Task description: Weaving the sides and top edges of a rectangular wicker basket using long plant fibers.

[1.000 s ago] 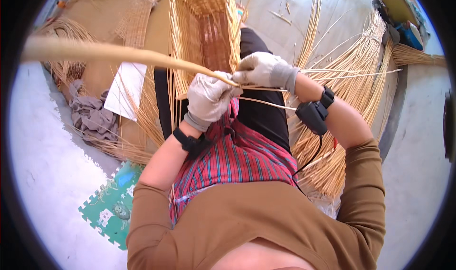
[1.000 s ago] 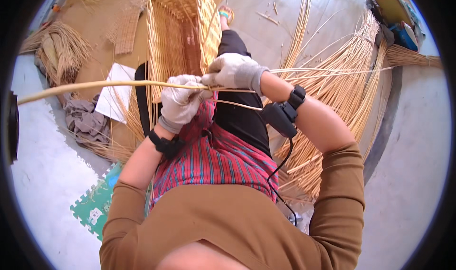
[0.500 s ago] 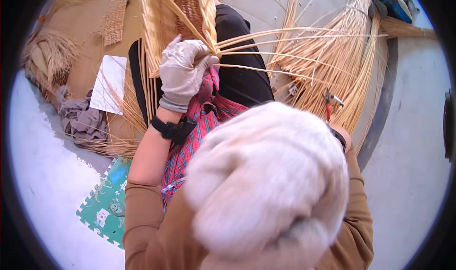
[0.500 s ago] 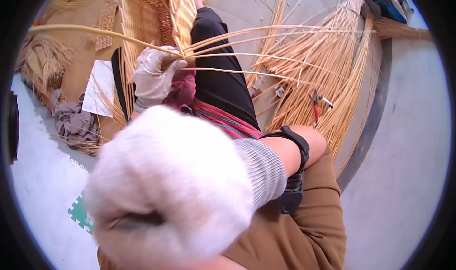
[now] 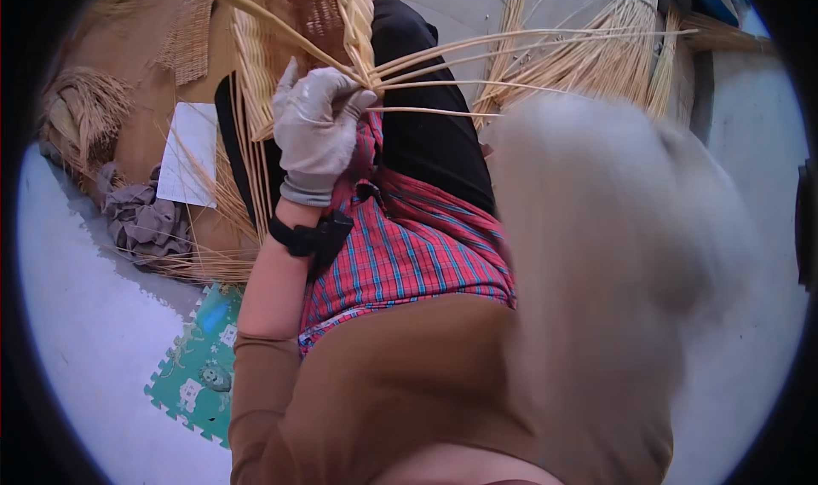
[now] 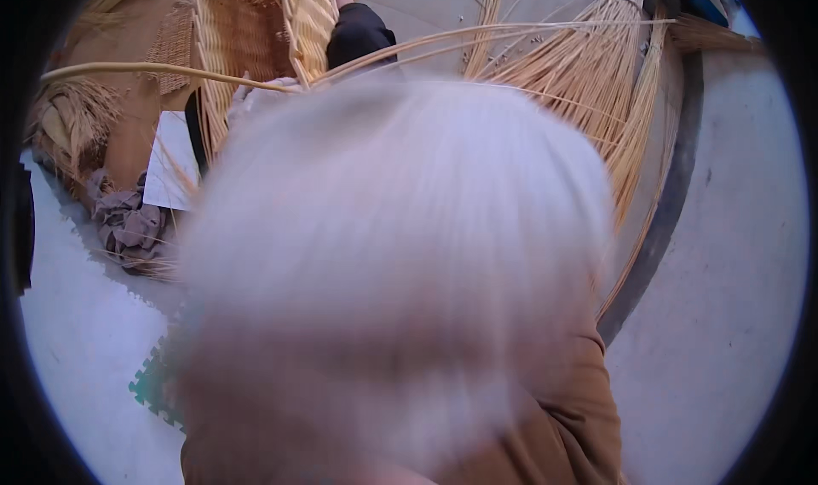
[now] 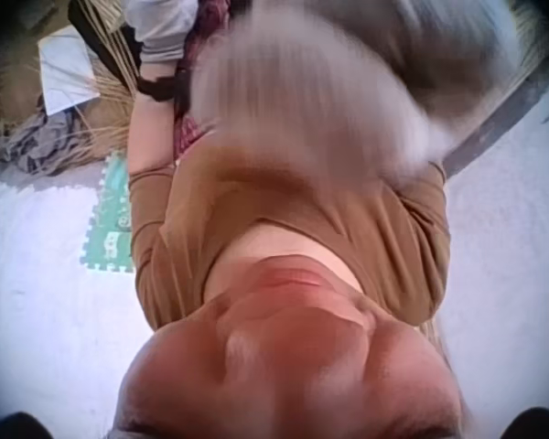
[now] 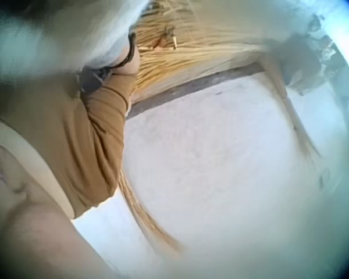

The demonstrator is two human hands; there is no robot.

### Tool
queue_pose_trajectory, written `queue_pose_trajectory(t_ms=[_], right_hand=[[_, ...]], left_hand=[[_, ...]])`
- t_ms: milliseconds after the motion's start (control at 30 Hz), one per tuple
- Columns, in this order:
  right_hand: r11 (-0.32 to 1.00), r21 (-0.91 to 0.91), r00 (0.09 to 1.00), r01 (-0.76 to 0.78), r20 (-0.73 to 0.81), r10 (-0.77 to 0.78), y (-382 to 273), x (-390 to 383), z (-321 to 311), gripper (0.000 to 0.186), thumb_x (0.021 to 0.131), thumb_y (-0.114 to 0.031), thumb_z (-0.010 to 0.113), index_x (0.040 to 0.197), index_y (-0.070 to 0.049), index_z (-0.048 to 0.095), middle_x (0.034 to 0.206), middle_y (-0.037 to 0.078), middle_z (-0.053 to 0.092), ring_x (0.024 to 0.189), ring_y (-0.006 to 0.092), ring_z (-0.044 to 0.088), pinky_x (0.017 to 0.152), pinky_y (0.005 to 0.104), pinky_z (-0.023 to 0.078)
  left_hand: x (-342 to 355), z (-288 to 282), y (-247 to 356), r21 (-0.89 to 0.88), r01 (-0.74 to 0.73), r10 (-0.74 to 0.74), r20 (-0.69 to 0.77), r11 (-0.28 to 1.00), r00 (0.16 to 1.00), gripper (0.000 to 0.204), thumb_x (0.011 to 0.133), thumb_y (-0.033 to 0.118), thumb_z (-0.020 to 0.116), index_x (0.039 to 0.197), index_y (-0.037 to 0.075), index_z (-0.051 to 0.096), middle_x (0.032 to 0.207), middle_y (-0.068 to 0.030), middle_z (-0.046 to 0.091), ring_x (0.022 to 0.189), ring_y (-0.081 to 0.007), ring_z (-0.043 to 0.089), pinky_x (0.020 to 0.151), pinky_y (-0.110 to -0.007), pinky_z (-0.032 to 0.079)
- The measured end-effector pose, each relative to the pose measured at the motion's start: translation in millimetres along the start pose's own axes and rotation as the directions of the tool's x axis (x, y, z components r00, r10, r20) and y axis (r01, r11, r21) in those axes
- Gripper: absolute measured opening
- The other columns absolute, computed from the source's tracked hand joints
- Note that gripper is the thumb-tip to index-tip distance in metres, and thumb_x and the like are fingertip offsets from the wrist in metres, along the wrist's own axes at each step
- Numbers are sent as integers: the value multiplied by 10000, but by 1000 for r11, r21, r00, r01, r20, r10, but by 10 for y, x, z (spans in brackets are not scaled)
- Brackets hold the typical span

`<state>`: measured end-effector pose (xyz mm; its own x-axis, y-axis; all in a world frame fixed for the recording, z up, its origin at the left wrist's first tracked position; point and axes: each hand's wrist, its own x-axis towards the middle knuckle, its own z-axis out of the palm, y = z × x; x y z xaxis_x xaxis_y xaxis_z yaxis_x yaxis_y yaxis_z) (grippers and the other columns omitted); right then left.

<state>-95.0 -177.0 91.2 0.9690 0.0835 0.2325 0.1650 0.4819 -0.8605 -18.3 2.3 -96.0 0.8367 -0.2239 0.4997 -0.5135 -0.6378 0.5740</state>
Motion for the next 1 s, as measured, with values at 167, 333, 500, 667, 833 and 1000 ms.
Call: queue_pose_trajectory(t_ms=[167, 333, 500, 667, 833, 1000], right_hand=[[558, -522, 764, -645, -445, 467, 1060, 151, -1431, 622, 1052, -535, 544, 815, 4, 743, 578, 10, 569, 526, 94, 519, 516, 268, 423], [776, -193, 771, -600, -398, 497, 1418, 47, -1551, 580, 1073, -486, 513, 792, -27, 730, 557, 4, 532, 501, 102, 501, 494, 292, 405], [163, -932, 943, 324, 304, -136, 1240, -282, -1019, 169, 1007, -166, 580, 943, -83, 713, 734, 62, 644, 618, 233, 629, 591, 350, 504], [60, -978, 974, 200, 205, 100, 908, 451, -681, 214, 987, -244, 627, 883, -72, 700, 767, 174, 672, 751, 369, 689, 658, 459, 541], [-48, -999, 933, 24, 5, 361, 1460, 1380, -759, 503, 1030, -477, 515, 957, -34, 742, 850, 213, 718, 885, 415, 704, 808, 488, 551], [-18, -998, 899, -66, -67, 432, 1662, 1428, -930, 596, 1015, -589, 493, 963, -72, 785, 911, 204, 745, 932, 405, 709, 891, 474, 539]], left_hand=[[51, 42, -12, -61, -26, 25, -16, 998, 1000, 227, 800, 203, 863, 908, 131, 676, 827, -27, 682, 830, -256, 682, 1092, -450, 417], [35, -23, 32, -39, -25, 24, -32, 999, 999, 224, 765, 189, 876, 874, 130, 690, 841, -30, 696, 818, -259, 685, 935, -421, 473], [40, 2, 8, -109, 188, -182, 63, 976, 981, 229, 733, 177, 874, 906, 142, 728, 820, -39, 679, 783, -274, 666, 758, -419, 444], [75, -25, 66, 8, 125, -125, 95, 992, 988, 239, 745, 184, 864, 932, 144, 720, 887, -47, 701, 818, -275, 676, 778, -420, 436], [63, 0, 62, 37, 104, -107, 108, 994, 988, 277, 735, 182, 854, 956, 138, 692, 891, -51, 709, 833, -294, 682, 784, -434, 433], [52, -14, -3, -142, 222, -196, 175, 965, 965, 285, 747, 205, 845, 983, 118, 712, 845, -52, 731, 817, -305, 693, 831, -417, 486]])
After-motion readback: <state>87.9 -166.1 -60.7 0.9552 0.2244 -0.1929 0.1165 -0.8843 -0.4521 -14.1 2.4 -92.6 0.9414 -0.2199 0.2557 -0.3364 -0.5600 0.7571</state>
